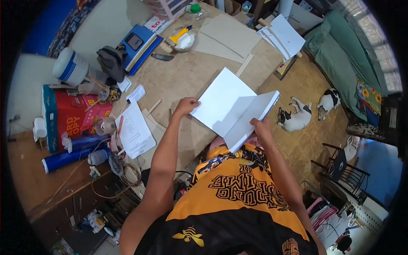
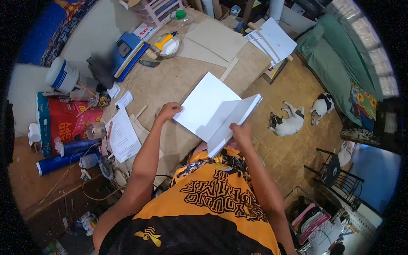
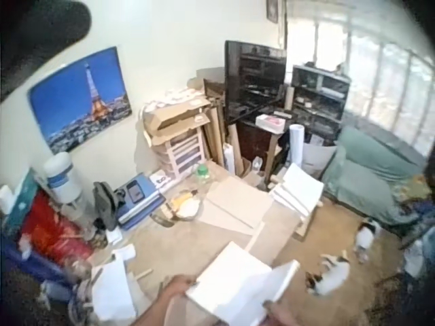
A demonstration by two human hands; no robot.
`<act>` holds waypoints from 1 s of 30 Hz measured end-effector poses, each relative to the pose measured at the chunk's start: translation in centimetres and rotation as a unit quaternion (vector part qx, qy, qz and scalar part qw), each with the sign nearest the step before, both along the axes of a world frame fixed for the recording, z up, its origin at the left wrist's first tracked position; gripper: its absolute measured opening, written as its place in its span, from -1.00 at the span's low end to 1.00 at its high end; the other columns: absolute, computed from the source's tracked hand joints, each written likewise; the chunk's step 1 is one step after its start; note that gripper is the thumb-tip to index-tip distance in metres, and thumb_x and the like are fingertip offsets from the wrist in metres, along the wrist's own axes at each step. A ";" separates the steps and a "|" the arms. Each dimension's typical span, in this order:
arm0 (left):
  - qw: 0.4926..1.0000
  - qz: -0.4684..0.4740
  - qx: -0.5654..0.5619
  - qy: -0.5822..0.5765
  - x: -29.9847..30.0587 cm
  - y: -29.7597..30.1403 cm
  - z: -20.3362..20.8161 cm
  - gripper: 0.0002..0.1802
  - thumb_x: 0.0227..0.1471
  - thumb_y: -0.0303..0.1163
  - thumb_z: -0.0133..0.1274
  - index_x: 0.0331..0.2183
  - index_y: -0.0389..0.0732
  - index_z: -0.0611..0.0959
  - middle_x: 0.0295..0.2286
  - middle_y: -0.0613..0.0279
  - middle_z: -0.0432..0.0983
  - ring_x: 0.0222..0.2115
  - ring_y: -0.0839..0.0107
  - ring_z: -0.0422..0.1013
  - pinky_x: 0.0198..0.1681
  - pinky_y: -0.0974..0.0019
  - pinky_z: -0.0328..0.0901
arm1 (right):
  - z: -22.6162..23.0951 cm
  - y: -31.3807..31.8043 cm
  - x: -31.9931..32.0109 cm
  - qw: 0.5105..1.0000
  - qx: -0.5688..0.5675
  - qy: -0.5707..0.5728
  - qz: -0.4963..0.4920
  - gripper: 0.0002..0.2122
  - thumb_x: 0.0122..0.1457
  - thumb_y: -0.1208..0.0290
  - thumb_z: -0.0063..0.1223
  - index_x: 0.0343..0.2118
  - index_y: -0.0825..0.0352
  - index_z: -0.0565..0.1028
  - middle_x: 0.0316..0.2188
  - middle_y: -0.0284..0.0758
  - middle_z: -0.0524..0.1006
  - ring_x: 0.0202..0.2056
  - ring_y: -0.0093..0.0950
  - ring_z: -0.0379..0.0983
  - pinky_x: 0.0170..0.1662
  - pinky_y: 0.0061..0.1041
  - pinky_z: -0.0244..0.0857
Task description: The person gathers a stack of pages, aligns them, and inserts them into a book cover. They then use a brush to apply glue to a paper, fold the paper over a book spine, and trim excess paper from a roll using a utility knife before inserting a rolled paper into the book binding.
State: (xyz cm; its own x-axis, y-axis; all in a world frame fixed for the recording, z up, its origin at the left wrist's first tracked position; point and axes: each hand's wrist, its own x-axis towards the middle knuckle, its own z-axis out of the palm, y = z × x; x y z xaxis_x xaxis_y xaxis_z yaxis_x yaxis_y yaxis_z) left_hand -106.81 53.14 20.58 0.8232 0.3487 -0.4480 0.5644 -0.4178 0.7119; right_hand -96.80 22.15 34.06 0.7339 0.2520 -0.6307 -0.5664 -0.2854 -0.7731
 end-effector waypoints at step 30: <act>0.874 0.108 -0.345 -0.326 3.9 -8.3 20.9 -0.82 0.06 -0.39 0.03 -0.32 -0.31 0.55 -0.54 0.45 0.44 -0.57 0.74 0.25 -0.51 0.61 0.12 | 8.3 -5.4 5.2 0.923 0.370 -0.098 0.027 -0.53 0.05 0.24 0.14 -0.06 0.45 0.34 -0.16 -0.26 0.47 -0.18 -0.47 0.43 -0.10 -0.49 0.33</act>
